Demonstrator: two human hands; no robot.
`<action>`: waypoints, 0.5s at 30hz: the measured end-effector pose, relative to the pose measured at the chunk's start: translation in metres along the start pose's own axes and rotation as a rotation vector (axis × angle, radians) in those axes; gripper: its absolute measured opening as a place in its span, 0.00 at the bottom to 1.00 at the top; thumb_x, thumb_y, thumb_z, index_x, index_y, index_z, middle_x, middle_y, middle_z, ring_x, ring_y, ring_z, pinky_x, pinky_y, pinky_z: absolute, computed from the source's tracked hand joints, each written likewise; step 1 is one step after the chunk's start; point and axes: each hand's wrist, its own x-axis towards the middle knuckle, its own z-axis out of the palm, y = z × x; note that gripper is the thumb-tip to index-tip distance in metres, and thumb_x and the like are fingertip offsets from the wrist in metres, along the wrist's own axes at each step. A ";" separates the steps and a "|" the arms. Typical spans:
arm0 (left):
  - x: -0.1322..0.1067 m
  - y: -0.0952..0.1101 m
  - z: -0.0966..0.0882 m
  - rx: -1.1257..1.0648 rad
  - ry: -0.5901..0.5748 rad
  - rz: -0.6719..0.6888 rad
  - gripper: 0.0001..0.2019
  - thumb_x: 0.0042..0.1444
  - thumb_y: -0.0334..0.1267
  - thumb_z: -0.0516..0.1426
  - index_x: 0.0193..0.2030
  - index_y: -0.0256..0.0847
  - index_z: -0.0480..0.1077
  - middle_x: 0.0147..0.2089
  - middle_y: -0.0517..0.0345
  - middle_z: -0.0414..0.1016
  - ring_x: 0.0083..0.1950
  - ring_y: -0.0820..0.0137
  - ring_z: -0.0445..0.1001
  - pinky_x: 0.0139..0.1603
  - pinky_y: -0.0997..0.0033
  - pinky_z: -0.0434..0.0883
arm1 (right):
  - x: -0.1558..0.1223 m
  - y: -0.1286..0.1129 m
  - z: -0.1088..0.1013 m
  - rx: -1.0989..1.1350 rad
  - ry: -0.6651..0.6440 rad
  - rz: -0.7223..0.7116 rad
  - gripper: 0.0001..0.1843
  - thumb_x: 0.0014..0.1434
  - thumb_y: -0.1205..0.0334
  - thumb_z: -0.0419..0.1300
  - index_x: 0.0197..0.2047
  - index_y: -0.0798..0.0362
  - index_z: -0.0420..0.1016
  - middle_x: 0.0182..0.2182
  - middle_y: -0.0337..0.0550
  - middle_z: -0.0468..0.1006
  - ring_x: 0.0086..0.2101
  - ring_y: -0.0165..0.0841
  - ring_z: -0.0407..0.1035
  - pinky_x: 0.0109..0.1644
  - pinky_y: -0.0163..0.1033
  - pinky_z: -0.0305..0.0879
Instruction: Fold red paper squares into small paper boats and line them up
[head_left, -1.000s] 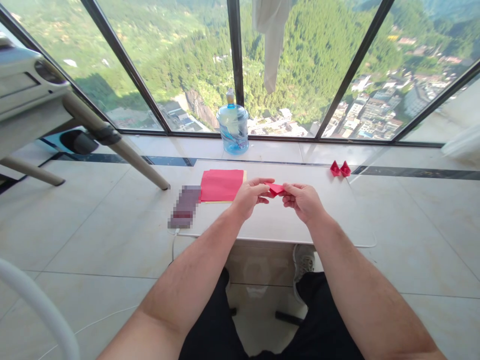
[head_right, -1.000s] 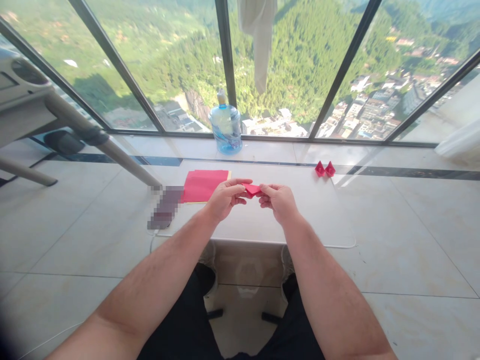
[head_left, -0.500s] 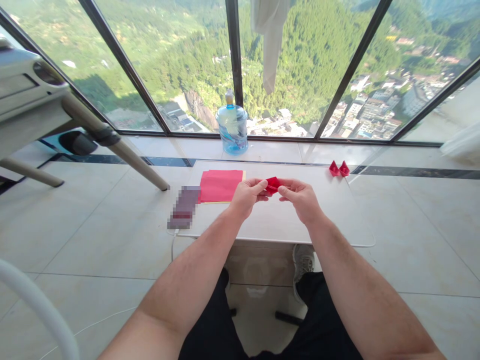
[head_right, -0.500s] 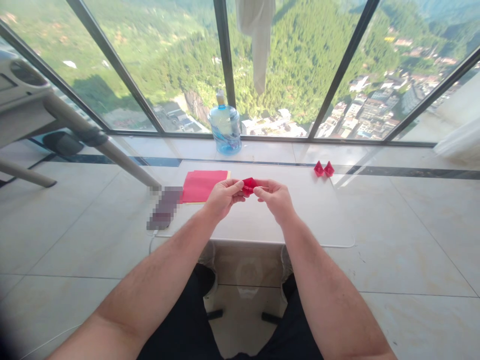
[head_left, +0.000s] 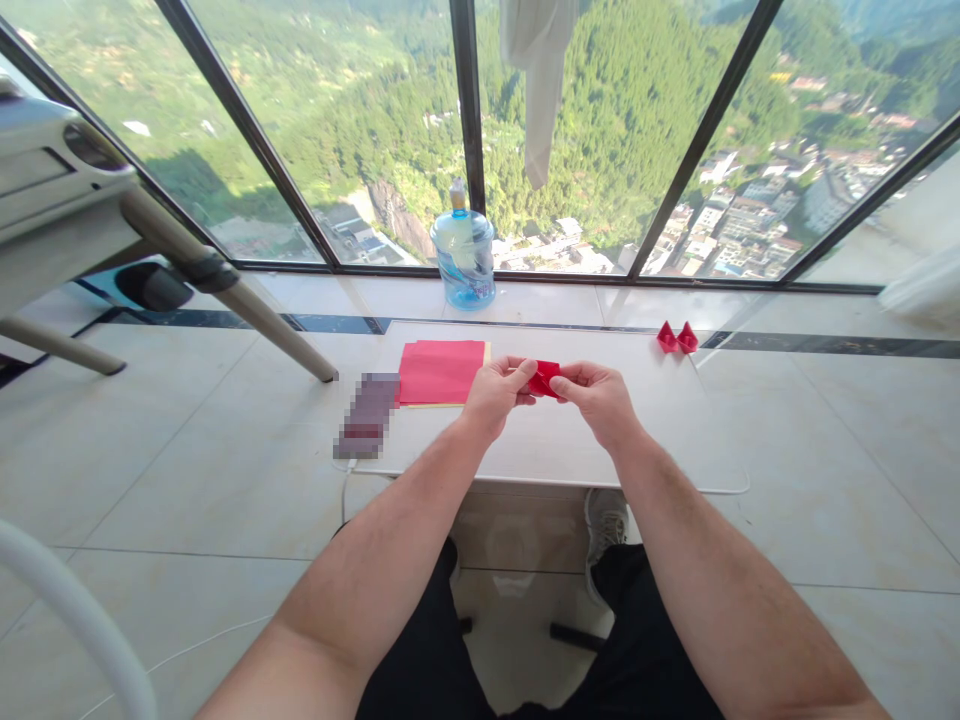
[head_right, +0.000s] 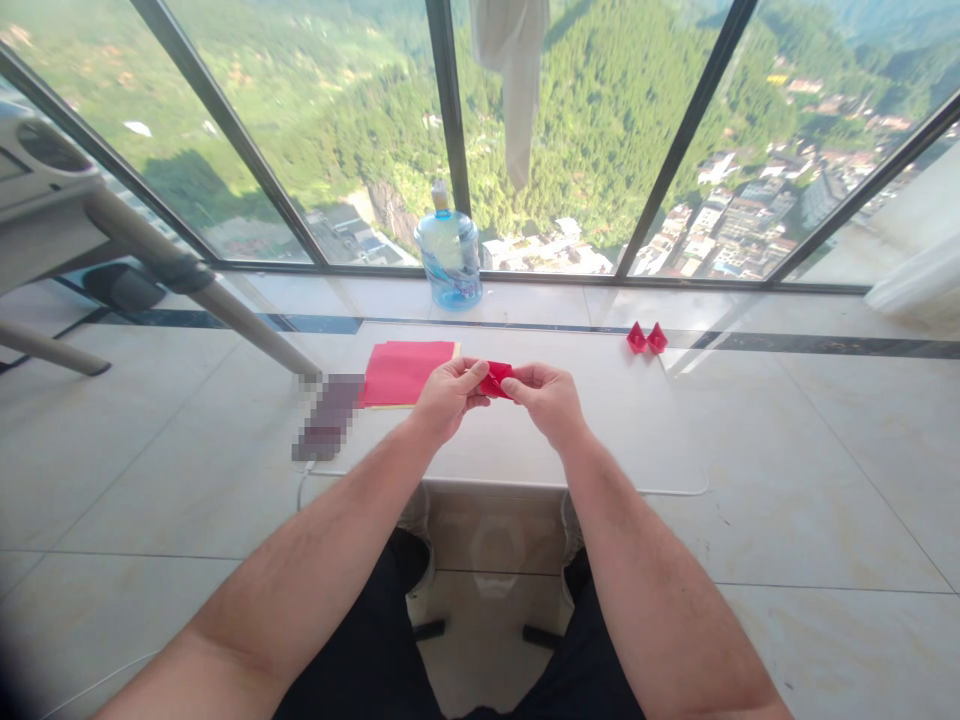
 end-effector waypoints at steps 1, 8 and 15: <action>0.000 0.000 0.000 -0.002 0.003 0.000 0.20 0.48 0.50 0.69 0.35 0.36 0.71 0.30 0.53 0.79 0.29 0.71 0.77 0.30 0.72 0.71 | 0.000 -0.001 0.000 -0.001 -0.011 0.001 0.14 0.46 0.53 0.73 0.34 0.53 0.83 0.29 0.42 0.82 0.30 0.32 0.72 0.36 0.40 0.68; -0.002 0.002 0.002 0.000 0.008 0.005 0.17 0.50 0.47 0.68 0.36 0.36 0.72 0.29 0.54 0.78 0.28 0.72 0.76 0.28 0.74 0.69 | 0.001 0.003 0.001 -0.053 -0.014 -0.015 0.18 0.44 0.50 0.74 0.35 0.53 0.82 0.29 0.43 0.82 0.28 0.32 0.71 0.33 0.40 0.68; 0.000 0.004 -0.002 -0.106 -0.107 0.005 0.17 0.50 0.39 0.66 0.47 0.35 0.78 0.38 0.51 0.80 0.33 0.72 0.77 0.34 0.72 0.72 | 0.003 0.006 0.003 -0.055 0.026 -0.091 0.15 0.45 0.52 0.74 0.31 0.52 0.79 0.26 0.40 0.79 0.27 0.31 0.70 0.31 0.39 0.68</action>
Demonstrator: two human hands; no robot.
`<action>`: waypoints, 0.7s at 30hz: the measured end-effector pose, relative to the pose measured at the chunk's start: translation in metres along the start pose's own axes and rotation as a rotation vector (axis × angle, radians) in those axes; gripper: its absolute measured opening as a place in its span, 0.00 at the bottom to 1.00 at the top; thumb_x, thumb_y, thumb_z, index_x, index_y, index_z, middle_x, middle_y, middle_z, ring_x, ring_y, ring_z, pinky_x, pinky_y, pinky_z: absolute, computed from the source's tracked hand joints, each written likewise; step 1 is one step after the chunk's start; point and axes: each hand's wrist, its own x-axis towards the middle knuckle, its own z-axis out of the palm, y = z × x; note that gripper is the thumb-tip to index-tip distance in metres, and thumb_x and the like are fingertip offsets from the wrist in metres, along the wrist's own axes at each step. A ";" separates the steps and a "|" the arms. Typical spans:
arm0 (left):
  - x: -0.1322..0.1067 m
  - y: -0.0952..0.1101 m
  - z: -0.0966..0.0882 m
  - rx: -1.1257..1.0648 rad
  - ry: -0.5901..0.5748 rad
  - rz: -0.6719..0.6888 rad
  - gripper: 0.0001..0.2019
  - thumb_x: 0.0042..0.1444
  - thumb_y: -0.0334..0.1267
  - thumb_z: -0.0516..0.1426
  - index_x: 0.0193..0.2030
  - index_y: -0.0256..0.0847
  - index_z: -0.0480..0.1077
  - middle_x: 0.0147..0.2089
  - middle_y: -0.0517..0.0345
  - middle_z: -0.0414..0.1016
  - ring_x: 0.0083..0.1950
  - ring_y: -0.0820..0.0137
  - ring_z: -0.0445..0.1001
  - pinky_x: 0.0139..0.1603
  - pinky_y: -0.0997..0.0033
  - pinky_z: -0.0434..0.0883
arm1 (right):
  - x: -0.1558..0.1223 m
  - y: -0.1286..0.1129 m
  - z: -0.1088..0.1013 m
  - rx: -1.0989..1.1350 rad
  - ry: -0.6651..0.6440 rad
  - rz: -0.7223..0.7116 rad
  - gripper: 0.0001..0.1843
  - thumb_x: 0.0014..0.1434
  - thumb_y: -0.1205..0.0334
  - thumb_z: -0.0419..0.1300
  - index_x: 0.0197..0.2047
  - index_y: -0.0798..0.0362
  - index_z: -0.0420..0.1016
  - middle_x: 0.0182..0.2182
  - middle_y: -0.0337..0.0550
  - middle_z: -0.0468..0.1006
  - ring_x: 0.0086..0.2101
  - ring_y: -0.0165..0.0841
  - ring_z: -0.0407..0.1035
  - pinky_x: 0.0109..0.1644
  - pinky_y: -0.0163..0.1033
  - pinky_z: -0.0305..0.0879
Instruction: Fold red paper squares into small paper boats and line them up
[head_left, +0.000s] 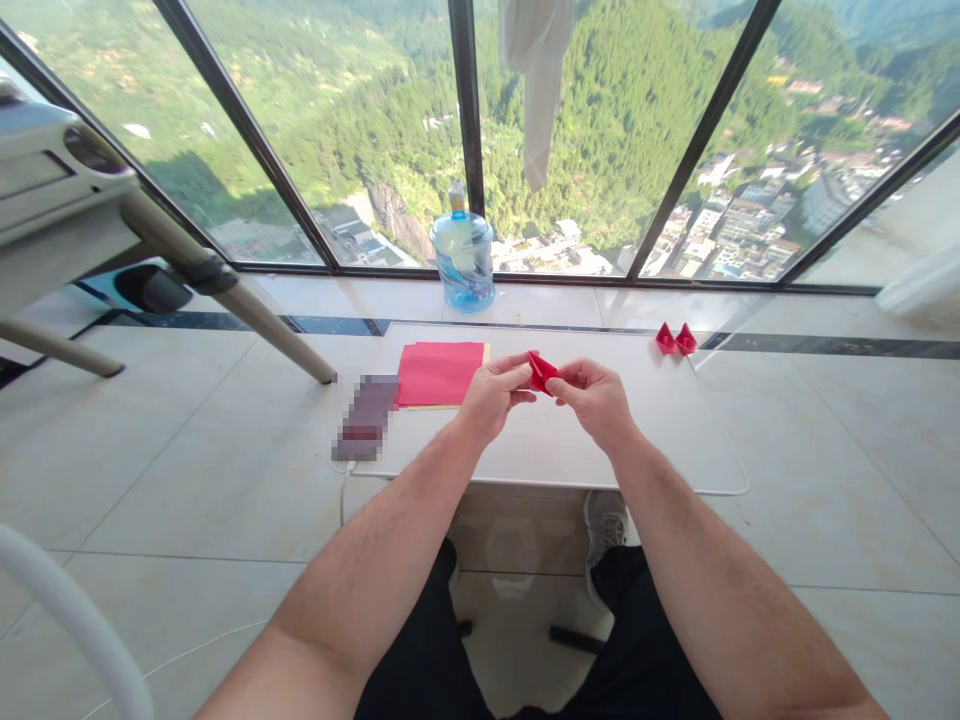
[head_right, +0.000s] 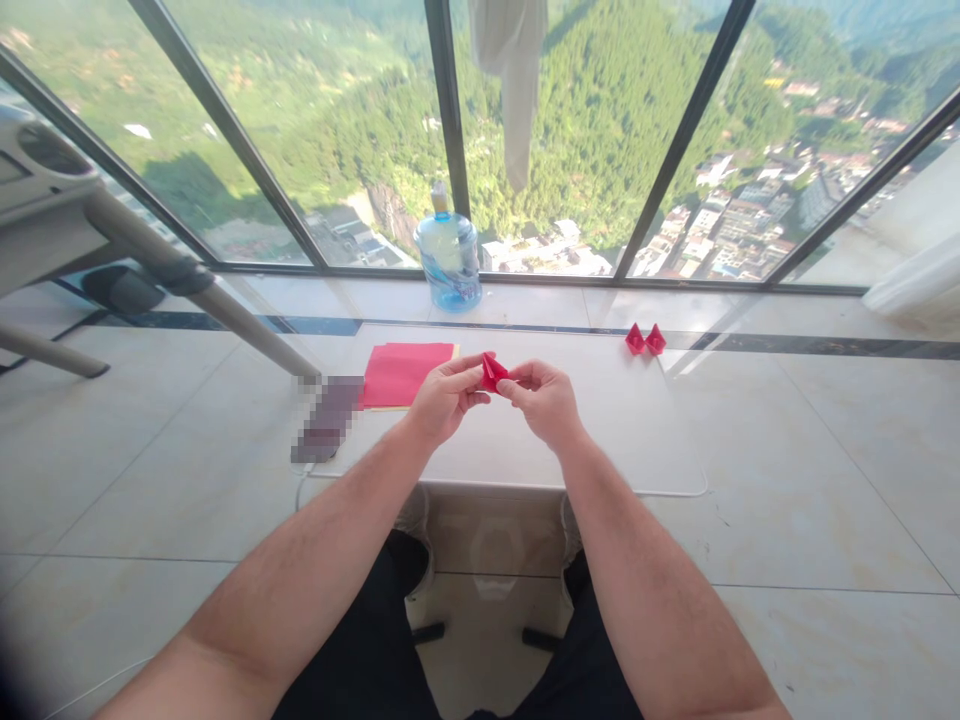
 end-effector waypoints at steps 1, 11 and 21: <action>0.000 0.000 -0.001 0.000 -0.003 0.001 0.19 0.49 0.38 0.67 0.48 0.35 0.78 0.38 0.52 0.80 0.33 0.73 0.76 0.35 0.72 0.72 | 0.000 0.000 0.000 -0.004 -0.026 -0.025 0.15 0.46 0.52 0.73 0.32 0.52 0.79 0.28 0.40 0.80 0.28 0.31 0.70 0.32 0.39 0.68; 0.002 -0.004 -0.001 0.098 -0.074 0.066 0.20 0.43 0.41 0.71 0.41 0.32 0.79 0.37 0.49 0.81 0.37 0.68 0.77 0.44 0.63 0.73 | 0.000 0.002 0.000 0.061 -0.074 -0.017 0.19 0.47 0.50 0.74 0.38 0.53 0.80 0.31 0.43 0.82 0.31 0.34 0.75 0.34 0.42 0.73; 0.002 -0.005 -0.003 0.162 -0.076 0.103 0.18 0.43 0.41 0.71 0.38 0.35 0.75 0.35 0.55 0.79 0.36 0.71 0.76 0.42 0.66 0.71 | -0.002 -0.004 0.000 0.155 -0.128 0.092 0.22 0.43 0.50 0.76 0.37 0.54 0.77 0.31 0.42 0.81 0.32 0.34 0.76 0.35 0.41 0.75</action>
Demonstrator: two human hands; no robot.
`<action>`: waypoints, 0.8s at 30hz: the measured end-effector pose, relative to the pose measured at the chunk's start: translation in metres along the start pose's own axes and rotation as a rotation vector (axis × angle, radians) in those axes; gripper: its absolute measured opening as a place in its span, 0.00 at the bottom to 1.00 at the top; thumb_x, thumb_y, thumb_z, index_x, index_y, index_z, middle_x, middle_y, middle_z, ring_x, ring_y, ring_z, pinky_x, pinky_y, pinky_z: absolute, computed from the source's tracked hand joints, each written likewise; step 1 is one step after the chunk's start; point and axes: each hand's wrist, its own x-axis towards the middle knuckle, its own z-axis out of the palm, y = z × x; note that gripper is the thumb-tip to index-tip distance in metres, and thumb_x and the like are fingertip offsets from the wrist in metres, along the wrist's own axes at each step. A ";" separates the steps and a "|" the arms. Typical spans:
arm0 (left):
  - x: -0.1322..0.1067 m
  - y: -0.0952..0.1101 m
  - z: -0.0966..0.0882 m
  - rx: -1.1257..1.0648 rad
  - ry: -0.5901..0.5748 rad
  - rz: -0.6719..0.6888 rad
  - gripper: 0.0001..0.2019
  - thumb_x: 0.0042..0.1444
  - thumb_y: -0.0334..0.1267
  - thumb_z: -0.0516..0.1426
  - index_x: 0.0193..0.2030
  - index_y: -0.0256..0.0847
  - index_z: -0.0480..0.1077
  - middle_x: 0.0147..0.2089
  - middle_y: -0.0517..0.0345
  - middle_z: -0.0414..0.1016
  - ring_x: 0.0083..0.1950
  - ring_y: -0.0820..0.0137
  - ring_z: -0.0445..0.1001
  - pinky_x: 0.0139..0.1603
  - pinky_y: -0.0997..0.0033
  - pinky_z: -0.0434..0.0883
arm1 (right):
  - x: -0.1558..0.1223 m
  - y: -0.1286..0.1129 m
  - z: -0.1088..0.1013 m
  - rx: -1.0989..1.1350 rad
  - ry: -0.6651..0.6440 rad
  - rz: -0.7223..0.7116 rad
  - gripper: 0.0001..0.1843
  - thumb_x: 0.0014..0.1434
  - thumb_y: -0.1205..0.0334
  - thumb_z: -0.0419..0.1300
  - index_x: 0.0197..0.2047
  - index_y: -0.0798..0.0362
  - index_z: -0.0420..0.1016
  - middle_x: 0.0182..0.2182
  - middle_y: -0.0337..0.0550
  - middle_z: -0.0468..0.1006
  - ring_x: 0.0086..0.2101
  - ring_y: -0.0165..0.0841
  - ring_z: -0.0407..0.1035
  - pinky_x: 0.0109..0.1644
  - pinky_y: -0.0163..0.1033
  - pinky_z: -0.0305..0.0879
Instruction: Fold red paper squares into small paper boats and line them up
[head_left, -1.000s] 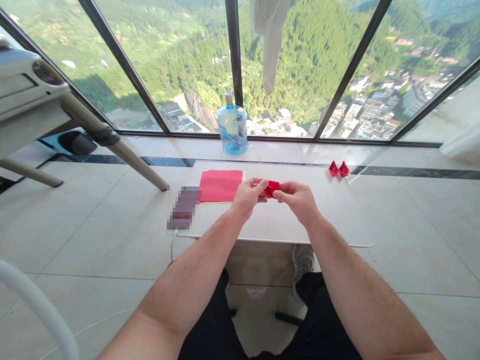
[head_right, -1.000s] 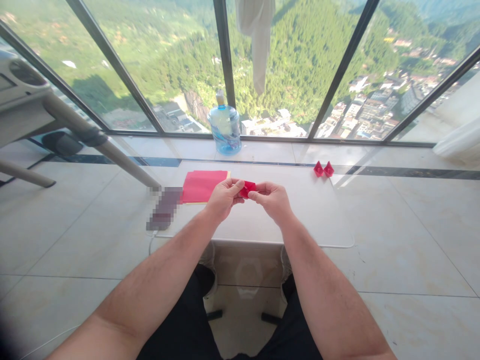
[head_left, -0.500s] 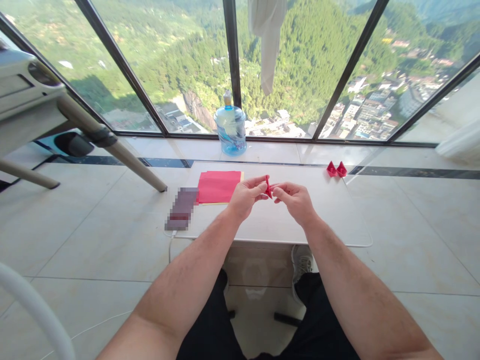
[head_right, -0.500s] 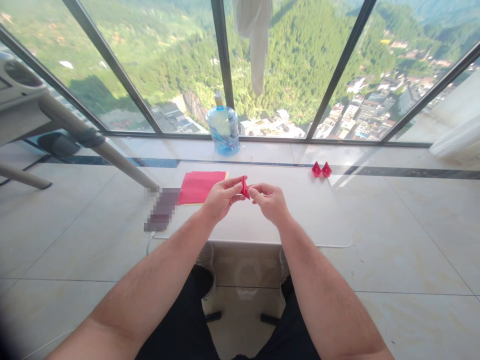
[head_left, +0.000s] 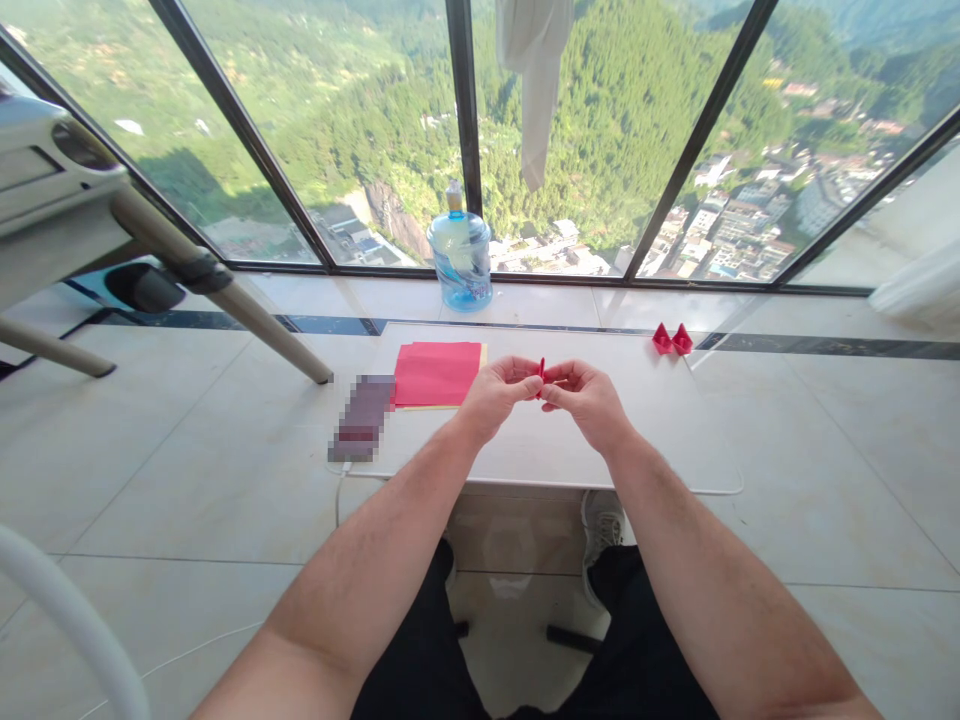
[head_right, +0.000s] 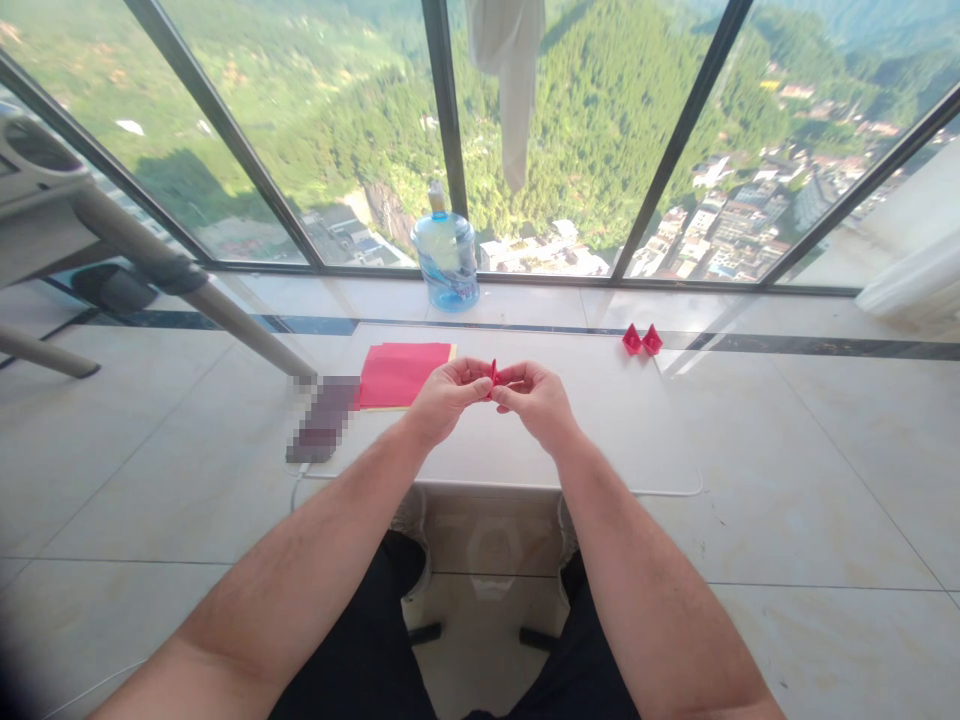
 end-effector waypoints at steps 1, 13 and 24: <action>-0.001 0.001 0.000 -0.005 -0.012 -0.005 0.18 0.43 0.41 0.71 0.39 0.35 0.74 0.34 0.55 0.78 0.35 0.70 0.76 0.42 0.66 0.71 | 0.000 0.001 0.000 0.025 -0.017 0.002 0.22 0.43 0.51 0.76 0.36 0.53 0.76 0.31 0.41 0.81 0.32 0.34 0.76 0.35 0.41 0.75; -0.009 0.014 0.006 -0.128 -0.192 -0.045 0.16 0.42 0.37 0.71 0.31 0.37 0.69 0.28 0.61 0.73 0.30 0.73 0.73 0.35 0.69 0.71 | -0.002 -0.003 -0.002 0.183 -0.166 0.095 0.20 0.45 0.52 0.74 0.35 0.51 0.73 0.27 0.36 0.77 0.28 0.30 0.71 0.32 0.37 0.71; -0.009 0.016 0.009 -0.080 -0.094 -0.054 0.10 0.43 0.35 0.68 0.33 0.36 0.75 0.30 0.57 0.78 0.32 0.71 0.76 0.41 0.65 0.74 | -0.001 -0.003 0.001 0.072 0.013 -0.046 0.18 0.47 0.50 0.72 0.36 0.48 0.74 0.25 0.33 0.73 0.24 0.27 0.66 0.27 0.36 0.67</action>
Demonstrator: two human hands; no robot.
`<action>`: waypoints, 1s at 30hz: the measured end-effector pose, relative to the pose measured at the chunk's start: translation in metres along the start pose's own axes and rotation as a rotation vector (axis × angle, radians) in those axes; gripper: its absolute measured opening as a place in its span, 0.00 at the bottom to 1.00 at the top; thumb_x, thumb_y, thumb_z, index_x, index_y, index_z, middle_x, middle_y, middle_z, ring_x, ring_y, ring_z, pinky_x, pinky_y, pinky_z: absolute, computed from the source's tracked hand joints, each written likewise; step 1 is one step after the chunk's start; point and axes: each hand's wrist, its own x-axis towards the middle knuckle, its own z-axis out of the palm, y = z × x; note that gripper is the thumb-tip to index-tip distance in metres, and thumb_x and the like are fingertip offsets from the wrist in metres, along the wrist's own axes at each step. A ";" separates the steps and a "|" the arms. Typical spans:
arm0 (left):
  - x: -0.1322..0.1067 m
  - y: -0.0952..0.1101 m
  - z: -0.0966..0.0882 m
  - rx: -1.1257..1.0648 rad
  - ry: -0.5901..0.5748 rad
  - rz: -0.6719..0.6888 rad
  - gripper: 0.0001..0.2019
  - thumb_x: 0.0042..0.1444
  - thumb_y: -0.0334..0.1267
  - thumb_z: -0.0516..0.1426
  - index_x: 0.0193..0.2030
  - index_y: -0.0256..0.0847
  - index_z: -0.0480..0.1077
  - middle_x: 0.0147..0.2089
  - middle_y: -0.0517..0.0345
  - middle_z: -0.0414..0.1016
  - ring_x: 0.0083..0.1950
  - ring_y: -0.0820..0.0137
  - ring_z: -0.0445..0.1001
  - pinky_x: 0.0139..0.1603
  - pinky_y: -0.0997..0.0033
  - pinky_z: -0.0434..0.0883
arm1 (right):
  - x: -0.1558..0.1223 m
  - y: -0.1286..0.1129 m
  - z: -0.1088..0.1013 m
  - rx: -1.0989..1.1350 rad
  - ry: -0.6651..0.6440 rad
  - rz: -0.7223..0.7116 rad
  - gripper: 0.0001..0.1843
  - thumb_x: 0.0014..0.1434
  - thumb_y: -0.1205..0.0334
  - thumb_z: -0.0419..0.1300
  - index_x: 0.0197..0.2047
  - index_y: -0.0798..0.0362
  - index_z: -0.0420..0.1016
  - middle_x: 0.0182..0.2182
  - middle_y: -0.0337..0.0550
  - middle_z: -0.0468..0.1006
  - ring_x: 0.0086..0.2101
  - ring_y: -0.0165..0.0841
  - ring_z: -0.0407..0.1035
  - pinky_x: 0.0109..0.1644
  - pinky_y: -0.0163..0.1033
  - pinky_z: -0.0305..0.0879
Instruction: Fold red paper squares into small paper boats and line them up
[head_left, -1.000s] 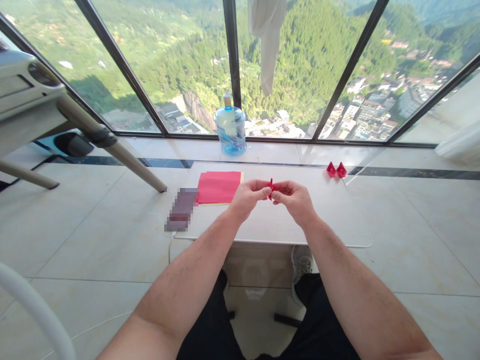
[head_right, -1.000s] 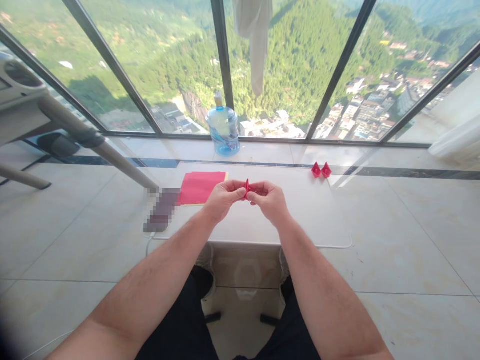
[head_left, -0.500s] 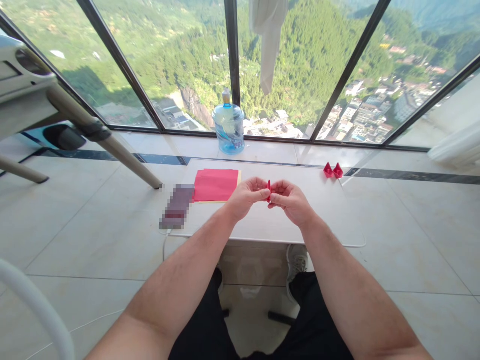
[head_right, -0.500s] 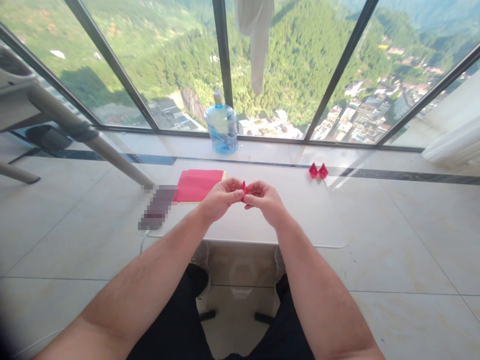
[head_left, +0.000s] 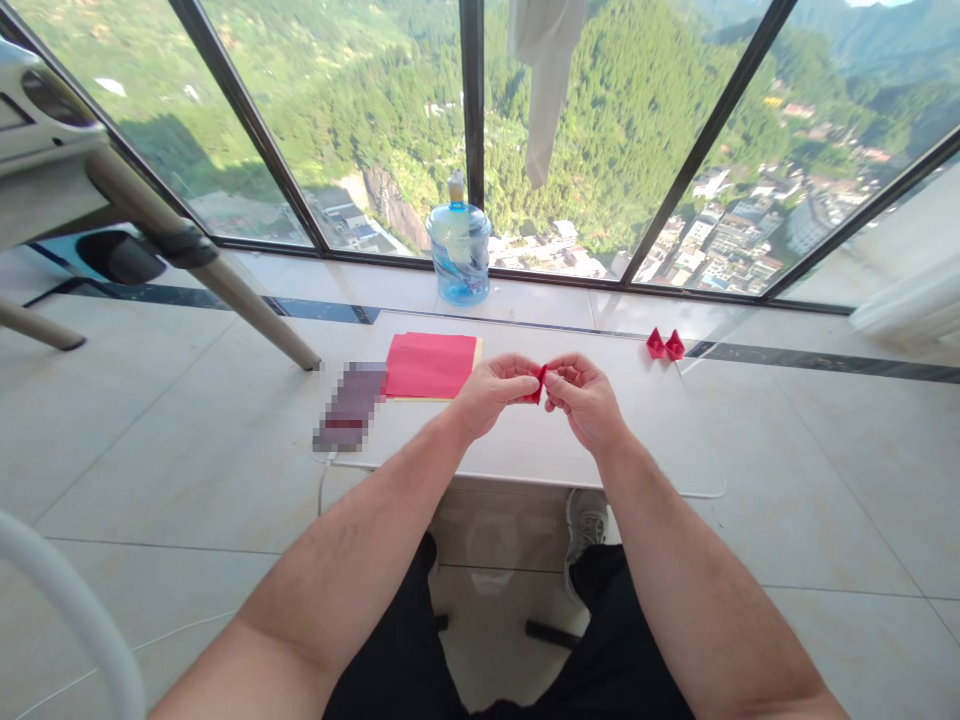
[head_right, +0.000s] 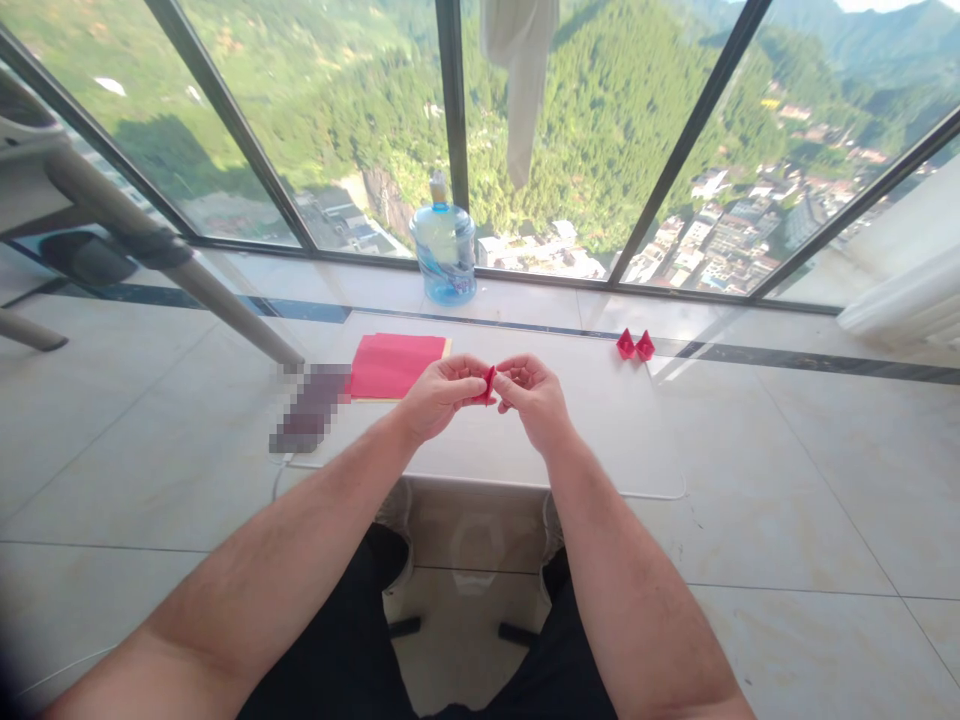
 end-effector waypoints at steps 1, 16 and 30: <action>0.000 -0.001 0.000 0.013 0.013 0.001 0.10 0.45 0.37 0.68 0.34 0.35 0.77 0.32 0.55 0.79 0.34 0.70 0.77 0.43 0.64 0.74 | 0.000 0.000 0.001 -0.025 0.032 -0.034 0.17 0.48 0.50 0.72 0.38 0.48 0.76 0.26 0.33 0.74 0.24 0.27 0.66 0.27 0.36 0.66; -0.002 -0.011 0.005 0.401 0.218 0.211 0.12 0.48 0.45 0.68 0.31 0.37 0.80 0.29 0.53 0.81 0.32 0.67 0.77 0.34 0.69 0.73 | 0.000 0.000 0.002 -0.127 0.163 -0.080 0.13 0.47 0.53 0.72 0.32 0.51 0.80 0.25 0.39 0.79 0.23 0.29 0.68 0.26 0.38 0.66; -0.007 -0.018 0.006 0.646 0.273 0.365 0.07 0.54 0.42 0.64 0.35 0.42 0.81 0.34 0.55 0.82 0.36 0.67 0.78 0.40 0.70 0.72 | -0.002 -0.001 0.005 -0.164 0.177 -0.120 0.10 0.49 0.55 0.70 0.32 0.52 0.83 0.26 0.40 0.80 0.23 0.29 0.68 0.25 0.37 0.68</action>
